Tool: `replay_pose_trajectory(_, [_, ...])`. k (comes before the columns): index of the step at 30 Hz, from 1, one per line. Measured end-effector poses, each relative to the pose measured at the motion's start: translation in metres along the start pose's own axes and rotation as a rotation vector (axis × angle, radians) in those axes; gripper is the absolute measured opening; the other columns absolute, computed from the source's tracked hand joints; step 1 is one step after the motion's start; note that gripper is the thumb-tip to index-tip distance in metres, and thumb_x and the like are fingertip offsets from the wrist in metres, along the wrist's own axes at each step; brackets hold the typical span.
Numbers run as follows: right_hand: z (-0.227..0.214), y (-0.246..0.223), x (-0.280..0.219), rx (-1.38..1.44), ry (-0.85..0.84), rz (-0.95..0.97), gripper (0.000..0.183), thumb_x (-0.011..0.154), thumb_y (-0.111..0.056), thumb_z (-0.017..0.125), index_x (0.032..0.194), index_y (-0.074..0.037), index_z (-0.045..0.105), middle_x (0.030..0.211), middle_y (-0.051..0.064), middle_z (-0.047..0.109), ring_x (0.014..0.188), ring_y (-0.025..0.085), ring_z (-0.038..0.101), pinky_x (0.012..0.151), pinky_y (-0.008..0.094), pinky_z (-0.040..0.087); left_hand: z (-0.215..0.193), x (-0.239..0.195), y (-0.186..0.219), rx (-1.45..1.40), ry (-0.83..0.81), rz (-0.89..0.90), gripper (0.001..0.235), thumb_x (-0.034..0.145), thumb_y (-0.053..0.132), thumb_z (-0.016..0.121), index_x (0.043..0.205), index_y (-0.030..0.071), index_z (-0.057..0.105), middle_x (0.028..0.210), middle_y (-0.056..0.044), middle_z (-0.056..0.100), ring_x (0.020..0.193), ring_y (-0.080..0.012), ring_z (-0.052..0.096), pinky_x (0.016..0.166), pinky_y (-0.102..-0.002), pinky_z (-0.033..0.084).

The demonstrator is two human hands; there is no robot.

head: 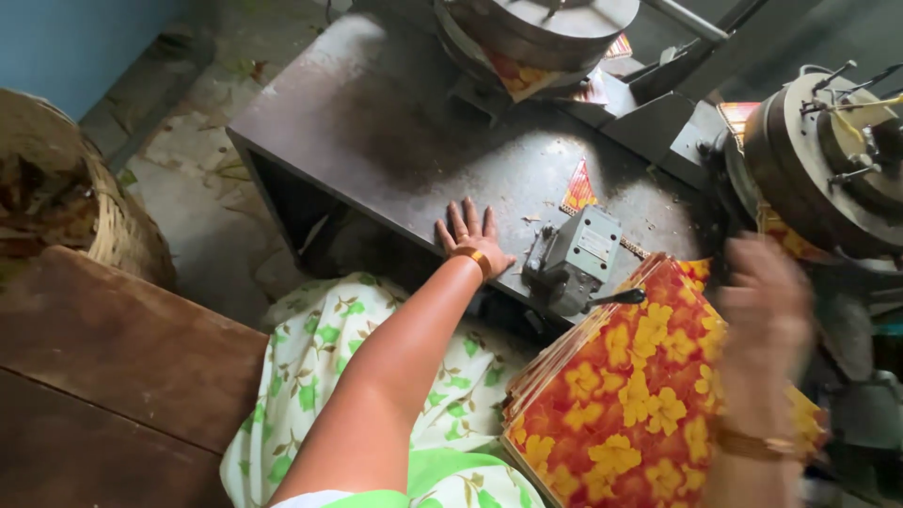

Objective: The recorder is operating a machine to press square paper sheets into finished paper plates.

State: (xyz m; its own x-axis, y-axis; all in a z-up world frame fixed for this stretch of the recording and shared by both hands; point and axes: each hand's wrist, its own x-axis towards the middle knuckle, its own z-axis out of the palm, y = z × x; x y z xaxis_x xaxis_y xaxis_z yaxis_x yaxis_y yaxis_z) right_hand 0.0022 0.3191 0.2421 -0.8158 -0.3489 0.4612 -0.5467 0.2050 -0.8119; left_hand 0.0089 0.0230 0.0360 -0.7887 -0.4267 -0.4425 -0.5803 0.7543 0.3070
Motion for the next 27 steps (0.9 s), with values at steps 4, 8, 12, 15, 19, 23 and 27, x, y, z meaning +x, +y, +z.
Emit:
replay_pose_trajectory(4, [0.108,-0.026,0.006,-0.822,-0.054,-0.495,0.042,0.096,-0.014,0.061,0.137,-0.004,0.063,0.142,0.018,0.062,0.129,0.031,0.059,0.103,0.044,0.051,0.003,-0.005,-0.007,-0.030,0.035,0.030,0.110,0.088,0.068,0.061,0.166,0.023,-0.001,0.170,-0.018,-0.020,0.152,-0.0460,-0.025,0.116,-0.070,-0.011])
replay_pose_trajectory(8, [0.128,0.056,0.034,-0.838,0.131,-0.335,0.018,0.106,-0.015,0.067,0.121,-0.008,0.075,0.100,0.014,0.072,0.085,0.034,0.070,0.075,0.045,0.054,0.010,0.002,-0.014,-0.225,0.217,0.106,0.094,0.087,0.052,0.072,0.162,0.020,0.026,0.171,-0.019,-0.005,0.156,-0.0441,-0.014,0.120,-0.065,-0.006])
replay_pose_trajectory(12, [0.136,0.071,0.049,-0.788,0.195,-0.283,0.014,0.110,-0.012,0.064,0.118,-0.009,0.075,0.096,0.015,0.071,0.073,0.033,0.068,0.068,0.043,0.055,0.006,0.071,0.001,-0.415,0.410,0.103,0.062,0.094,0.048,0.069,0.148,0.024,0.053,0.172,-0.011,0.029,0.156,-0.0309,0.029,0.127,-0.057,0.022])
replay_pose_trajectory(15, [0.135,0.075,0.046,-0.800,0.158,-0.313,0.013,0.110,-0.011,0.062,0.115,-0.009,0.074,0.095,0.012,0.074,0.078,0.029,0.071,0.071,0.041,0.056,-0.029,0.128,0.019,-0.907,0.425,0.125,0.068,0.092,0.048,0.069,0.147,0.012,0.051,0.124,-0.015,0.069,0.113,-0.0306,0.067,0.094,-0.043,0.054])
replay_pose_trajectory(19, [0.135,0.071,0.050,-0.827,0.174,-0.275,0.011,0.107,-0.013,0.065,0.111,-0.009,0.075,0.093,0.013,0.073,0.077,0.031,0.070,0.070,0.041,0.055,-0.076,0.205,0.040,-1.590,0.323,0.134,0.061,0.091,0.041,0.071,0.132,-0.001,0.053,0.079,-0.014,0.077,0.056,-0.0251,0.072,0.056,-0.035,0.050])
replay_pose_trajectory(23, [0.136,0.070,0.051,-0.849,0.164,-0.230,0.011,0.104,-0.014,0.067,0.109,-0.009,0.076,0.091,0.014,0.073,0.076,0.032,0.070,0.070,0.042,0.055,-0.065,0.304,0.045,-1.903,0.337,0.098,0.033,0.090,0.017,0.063,0.113,-0.006,0.069,0.078,-0.017,0.076,0.053,-0.0222,0.068,0.044,-0.032,0.052])
replay_pose_trajectory(27, [0.134,0.073,0.047,-0.804,0.176,-0.279,0.010,0.105,-0.013,0.066,0.110,-0.010,0.075,0.095,0.014,0.073,0.079,0.031,0.070,0.072,0.041,0.056,-0.067,0.266,0.007,-1.926,0.384,0.269,0.029,0.088,0.006,0.060,0.112,-0.007,0.069,0.083,-0.013,0.073,0.061,-0.0198,0.069,0.049,-0.033,0.058])
